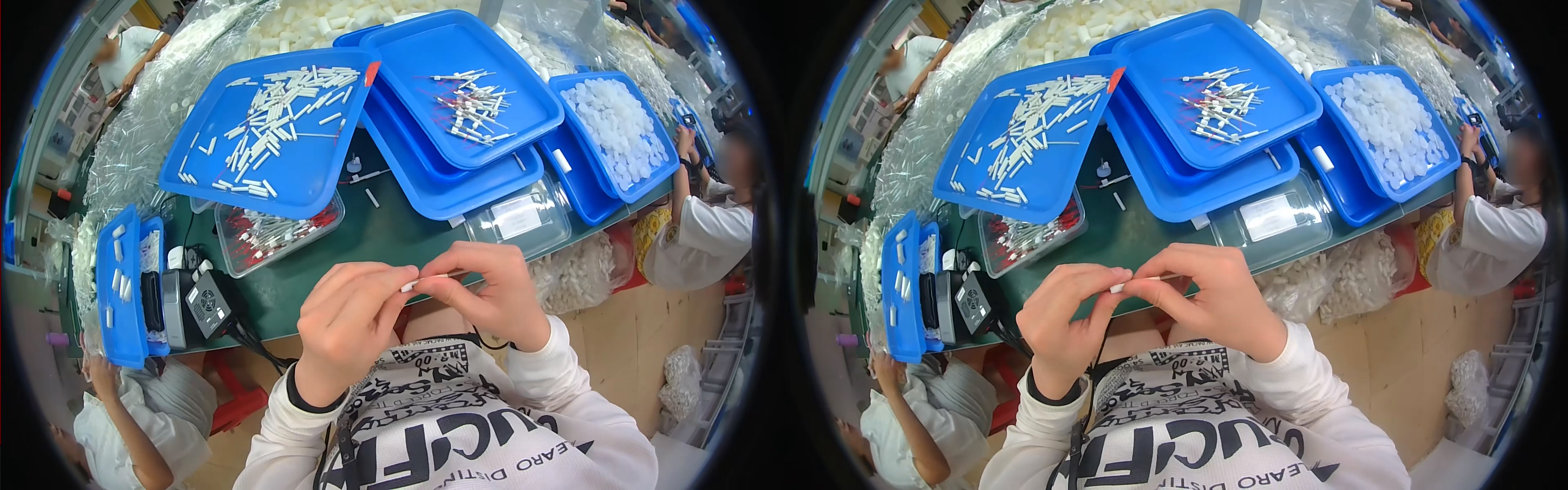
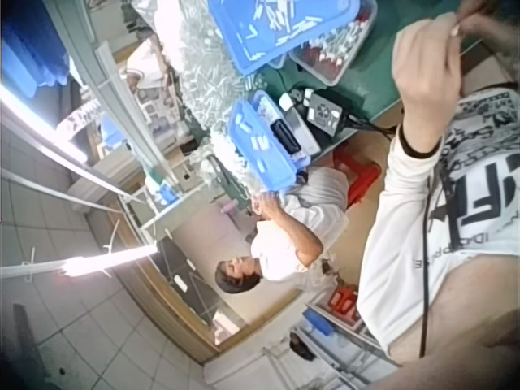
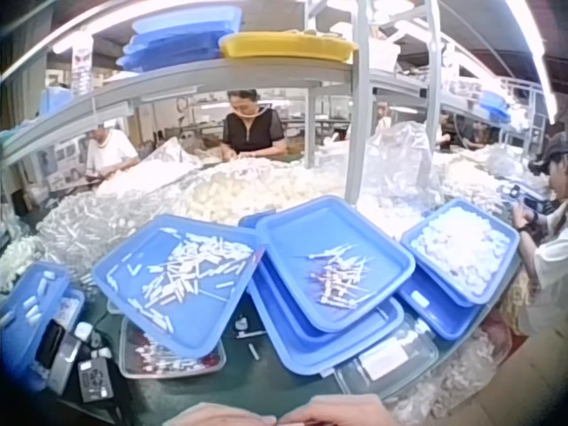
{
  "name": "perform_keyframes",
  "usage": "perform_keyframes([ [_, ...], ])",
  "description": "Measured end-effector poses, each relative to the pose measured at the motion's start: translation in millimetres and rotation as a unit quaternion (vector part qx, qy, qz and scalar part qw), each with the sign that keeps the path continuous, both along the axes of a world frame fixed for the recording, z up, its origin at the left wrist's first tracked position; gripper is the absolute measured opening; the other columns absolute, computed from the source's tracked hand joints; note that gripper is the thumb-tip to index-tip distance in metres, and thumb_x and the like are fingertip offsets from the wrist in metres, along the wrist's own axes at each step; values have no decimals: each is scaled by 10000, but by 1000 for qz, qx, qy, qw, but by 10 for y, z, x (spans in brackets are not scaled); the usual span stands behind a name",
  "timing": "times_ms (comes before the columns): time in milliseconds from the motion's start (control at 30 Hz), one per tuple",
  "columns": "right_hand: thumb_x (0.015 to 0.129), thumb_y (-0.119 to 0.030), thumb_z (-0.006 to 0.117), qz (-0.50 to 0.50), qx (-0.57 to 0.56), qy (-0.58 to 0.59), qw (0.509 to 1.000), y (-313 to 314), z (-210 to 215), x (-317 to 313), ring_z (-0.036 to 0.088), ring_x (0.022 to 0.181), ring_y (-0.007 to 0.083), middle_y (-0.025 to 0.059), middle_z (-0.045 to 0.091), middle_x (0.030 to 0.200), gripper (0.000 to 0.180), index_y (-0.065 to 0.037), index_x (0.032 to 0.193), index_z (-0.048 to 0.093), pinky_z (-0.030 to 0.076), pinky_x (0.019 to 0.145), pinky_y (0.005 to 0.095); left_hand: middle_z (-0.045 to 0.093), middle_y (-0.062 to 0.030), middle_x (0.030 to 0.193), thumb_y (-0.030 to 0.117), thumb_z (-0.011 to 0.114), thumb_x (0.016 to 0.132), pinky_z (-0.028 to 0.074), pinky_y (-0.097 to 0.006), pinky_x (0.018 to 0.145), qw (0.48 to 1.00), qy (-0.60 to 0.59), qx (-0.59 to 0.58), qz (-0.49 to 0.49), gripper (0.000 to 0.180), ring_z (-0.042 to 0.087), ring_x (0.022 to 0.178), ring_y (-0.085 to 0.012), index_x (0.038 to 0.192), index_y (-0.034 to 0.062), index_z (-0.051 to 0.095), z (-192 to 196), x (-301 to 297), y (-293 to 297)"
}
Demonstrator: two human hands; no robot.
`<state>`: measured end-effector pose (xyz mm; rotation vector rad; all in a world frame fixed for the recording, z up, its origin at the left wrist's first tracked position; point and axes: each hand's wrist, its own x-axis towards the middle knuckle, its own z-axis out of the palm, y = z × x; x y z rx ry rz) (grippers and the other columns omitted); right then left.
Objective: The person repeatedly picks up small white cylindrical pieces and thin metal rods from blue trays on a table. They insert the rods into the cylinders by hand and place the assembled units into a separate tray. The process is repetitive and performed one unit at a time.
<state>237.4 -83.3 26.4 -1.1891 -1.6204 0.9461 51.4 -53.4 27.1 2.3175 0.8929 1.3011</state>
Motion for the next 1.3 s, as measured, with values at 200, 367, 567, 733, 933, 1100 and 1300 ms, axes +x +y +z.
perform_keyframes([
  [200, 845, -97, 691, 8, 3, -16, 1000, 13, 29, 49, 663, 659, 179, 98, 673, 773, 120, 11, 897, 684, 518, 601, 266, 693, -92, 791, -53, 756, 677, 519, -310, 621, 1000, -15, -23, 2, 242, 663, 705, -232, 902, 5, 691, -14, -12, 10],
  [367, 834, -104, 702, 18, 12, -47, 999, 167, 24, -9, 659, 666, 177, 94, 670, 757, 118, -3, 894, 687, 510, 601, 270, 697, -110, 935, 24, 794, 684, 526, -328, 717, 1000, 7, -29, -2, 349, 669, 825, -254, 1012, 11, 674, -7, -97, 108],
  [567, 854, -188, 684, -136, 89, -205, 965, 1059, 330, 690, 623, 678, 108, 81, 696, 769, 181, -14, 896, 709, 472, 620, 258, 679, -111, 891, 26, 745, 732, 497, -328, 666, 958, 139, -70, 241, 239, 642, 732, -227, 959, 16, 673, 12, -800, 505],
  [733, 795, -257, 713, -218, 48, -384, 896, 1966, 73, 1303, 653, 865, 270, 123, 680, 934, 242, -56, 929, 698, 510, 755, 364, 652, -135, 859, 11, 698, 719, 486, -394, 747, 934, 257, -31, 246, 166, 602, 812, -310, 885, 19, 693, -213, -849, 698],
  [933, 789, -241, 700, -223, 135, -429, 865, 2145, 172, 696, 618, 1010, 317, 131, 634, 1057, 245, -115, 997, 678, 508, 831, 417, 659, -68, 846, 13, 686, 695, 444, -385, 707, 903, 306, 16, 301, 125, 577, 792, -282, 808, 63, 662, -273, -863, 687],
  [1100, 784, -192, 681, 40, 197, -374, 905, 2259, 189, -211, 643, 890, 299, 117, 675, 918, 166, -70, 896, 692, 512, 786, 398, 616, -33, 799, 27, 708, 678, 430, -351, 722, 889, 340, 58, 301, 152, 573, 807, -233, 813, 84, 666, -334, -844, 707],
  [1300, 724, -52, 643, 21, 162, -480, 862, 2401, -30, -617, 677, 853, 339, 165, 693, 893, 178, -28, 893, 691, 557, 717, 416, 620, -46, 796, -7, 706, 697, 454, -370, 699, 933, 200, 68, 291, 128, 575, 789, -258, 797, 61, 665, -234, -899, 612],
])
